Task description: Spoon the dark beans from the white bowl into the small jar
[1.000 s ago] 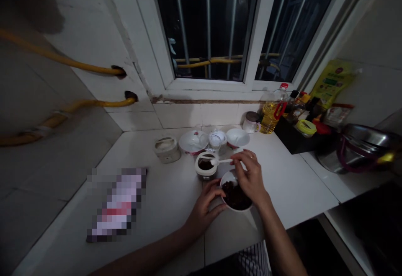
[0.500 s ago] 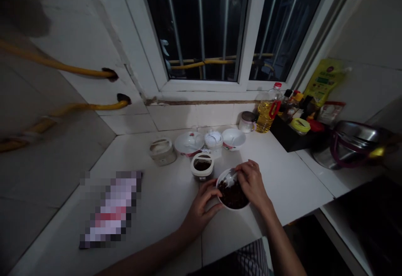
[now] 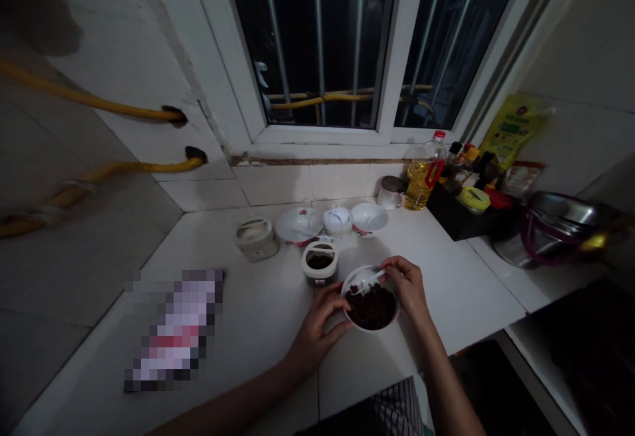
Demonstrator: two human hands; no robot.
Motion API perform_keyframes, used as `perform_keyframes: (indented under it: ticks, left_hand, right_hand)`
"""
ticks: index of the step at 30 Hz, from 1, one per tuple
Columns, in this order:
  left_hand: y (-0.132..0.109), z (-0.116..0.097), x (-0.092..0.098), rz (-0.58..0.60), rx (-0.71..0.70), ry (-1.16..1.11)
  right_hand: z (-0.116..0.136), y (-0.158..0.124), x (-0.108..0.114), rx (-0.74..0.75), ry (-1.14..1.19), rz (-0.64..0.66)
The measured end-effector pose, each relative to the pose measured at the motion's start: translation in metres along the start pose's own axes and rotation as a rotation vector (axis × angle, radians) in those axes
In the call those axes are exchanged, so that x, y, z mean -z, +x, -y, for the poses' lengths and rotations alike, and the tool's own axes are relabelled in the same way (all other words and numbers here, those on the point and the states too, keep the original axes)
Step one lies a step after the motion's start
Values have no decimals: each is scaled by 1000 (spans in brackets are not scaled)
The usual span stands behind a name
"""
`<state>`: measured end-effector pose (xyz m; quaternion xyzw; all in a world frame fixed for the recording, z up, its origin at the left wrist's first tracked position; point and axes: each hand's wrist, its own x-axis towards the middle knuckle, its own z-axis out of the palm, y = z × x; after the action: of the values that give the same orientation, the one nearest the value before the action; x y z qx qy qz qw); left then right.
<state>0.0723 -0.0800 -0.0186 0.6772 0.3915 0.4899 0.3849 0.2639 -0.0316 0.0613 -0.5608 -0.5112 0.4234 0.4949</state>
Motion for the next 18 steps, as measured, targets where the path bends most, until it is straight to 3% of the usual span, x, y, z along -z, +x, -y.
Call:
perform_keyframes:
  ticks: [8,18]
  left_hand:
    - [0,-1,0,-7,5,-25]
    - [0,0,0,-12,7,-23]
  right_hand:
    - [-5,0,0,39,-144,-46]
    - [-7,2,-2,-44,40,-20]
